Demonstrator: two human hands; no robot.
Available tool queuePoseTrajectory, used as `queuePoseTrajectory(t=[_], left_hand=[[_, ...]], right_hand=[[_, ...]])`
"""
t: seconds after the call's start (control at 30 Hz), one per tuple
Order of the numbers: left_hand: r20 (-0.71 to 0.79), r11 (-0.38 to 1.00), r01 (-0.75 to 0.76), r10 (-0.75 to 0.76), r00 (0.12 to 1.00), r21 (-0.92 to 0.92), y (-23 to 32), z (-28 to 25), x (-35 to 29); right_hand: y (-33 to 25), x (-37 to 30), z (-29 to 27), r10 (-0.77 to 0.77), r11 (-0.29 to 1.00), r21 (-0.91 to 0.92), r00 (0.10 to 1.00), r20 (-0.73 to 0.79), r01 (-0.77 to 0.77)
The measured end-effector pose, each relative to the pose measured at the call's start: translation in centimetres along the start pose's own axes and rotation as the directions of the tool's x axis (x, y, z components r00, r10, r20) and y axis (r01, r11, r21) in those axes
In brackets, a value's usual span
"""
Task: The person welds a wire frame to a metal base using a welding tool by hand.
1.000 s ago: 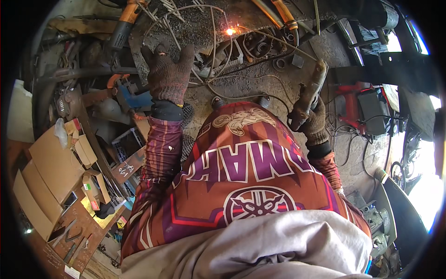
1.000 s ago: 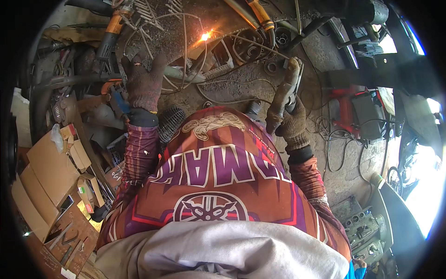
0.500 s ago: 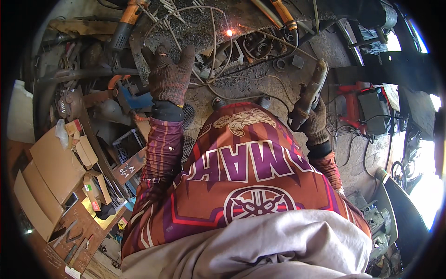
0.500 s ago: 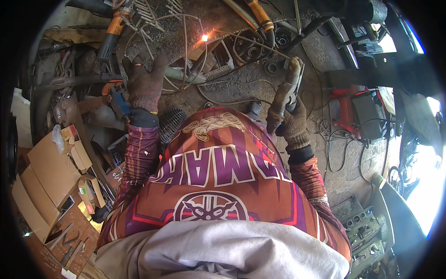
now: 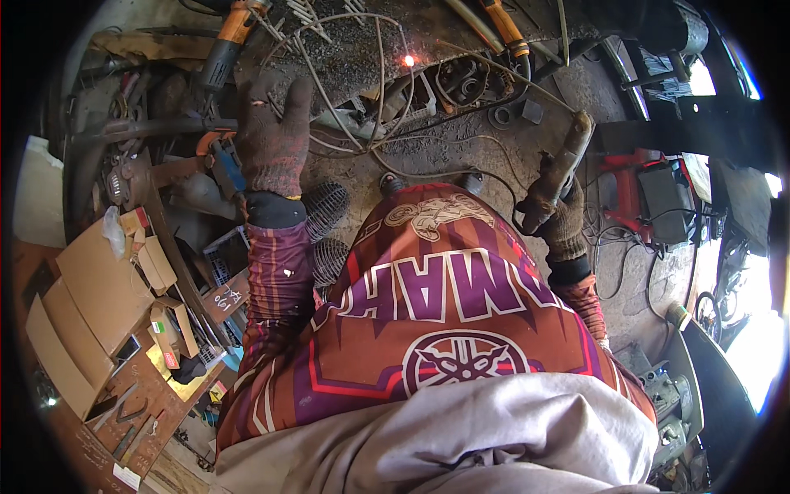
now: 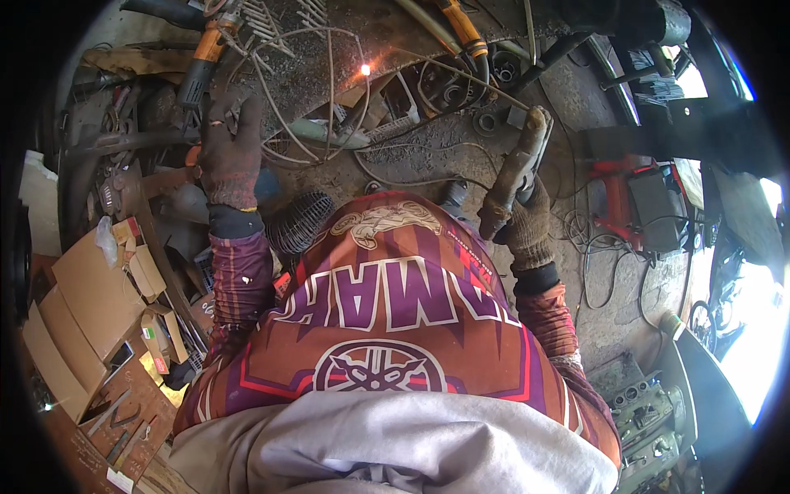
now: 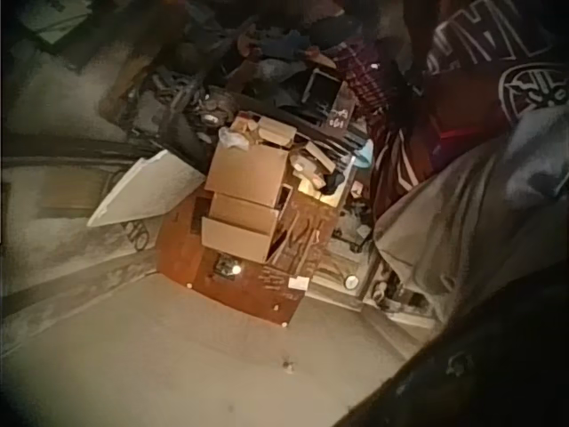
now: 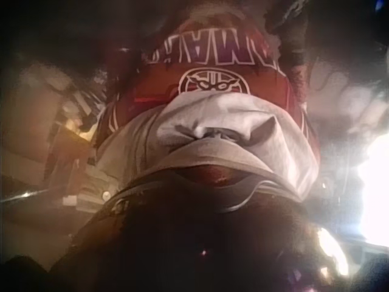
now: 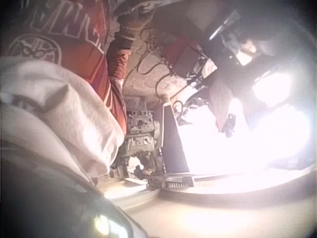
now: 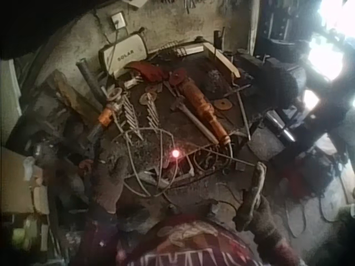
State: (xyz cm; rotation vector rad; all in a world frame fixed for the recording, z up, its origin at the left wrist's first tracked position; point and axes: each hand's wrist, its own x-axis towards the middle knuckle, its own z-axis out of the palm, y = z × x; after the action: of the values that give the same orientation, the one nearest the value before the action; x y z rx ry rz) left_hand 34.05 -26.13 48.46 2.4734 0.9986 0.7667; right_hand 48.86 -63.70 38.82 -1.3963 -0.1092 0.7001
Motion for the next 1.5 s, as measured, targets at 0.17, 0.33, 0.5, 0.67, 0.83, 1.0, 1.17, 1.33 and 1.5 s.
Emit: queuePoseTrajectory(t=[0.17,0.33,0.5,0.67,0.83,1.0,1.17,1.33,1.5], left_hand=[[0.028,0.985,0.087,-0.092,0.995,0.147,-1.1,-1.7,2.4],[0.1,0.99,-0.135,0.131,0.986,0.03,-6.4,-1.5,5.1],[0.343,0.919,-0.354,0.394,0.853,-0.174,-10.7,-0.8,8.5],[0.458,0.879,-0.32,0.462,0.759,-0.355,-12.1,1.5,10.9],[0.614,0.922,-0.196,0.37,0.698,-0.333,-10.6,1.0,11.5],[0.561,0.899,-0.275,0.43,0.707,-0.342,-10.6,1.6,12.2],[0.665,0.944,-0.108,0.299,0.684,-0.313,-10.8,2.2,13.0],[0.601,0.923,-0.077,0.307,0.738,-0.378,-13.0,4.1,13.6],[0.577,0.918,-0.106,0.327,0.748,-0.382,-13.7,4.0,14.0]], right_hand=[[-0.2,-0.4,0.0,0.036,0.998,0.048,0.999,0.004,-0.036],[0.0,-1.0,-0.6,-0.16,0.98,-0.126,0.987,-0.026,0.156],[-1.0,-5.7,3.0,-0.33,0.913,-0.3,0.933,-0.144,0.276],[-1.0,-11.6,8.8,-0.581,0.487,-0.842,0.806,-0.111,0.234],[-1.7,-16.5,13.6,-0.619,0.252,-0.939,0.785,0.029,0.233],[2.4,-19.9,13.1,-0.37,0.839,-0.515,0.878,-0.303,0.175],[2.3,-20.9,14.2,-0.183,0.983,-0.079,0.927,-0.329,0.166],[3.3,-21.6,14.1,-0.18,0.975,-0.168,0.959,-0.22,0.145],[5.1,-21.1,13.7,-0.236,0.924,-0.328,0.968,-0.089,0.196]])
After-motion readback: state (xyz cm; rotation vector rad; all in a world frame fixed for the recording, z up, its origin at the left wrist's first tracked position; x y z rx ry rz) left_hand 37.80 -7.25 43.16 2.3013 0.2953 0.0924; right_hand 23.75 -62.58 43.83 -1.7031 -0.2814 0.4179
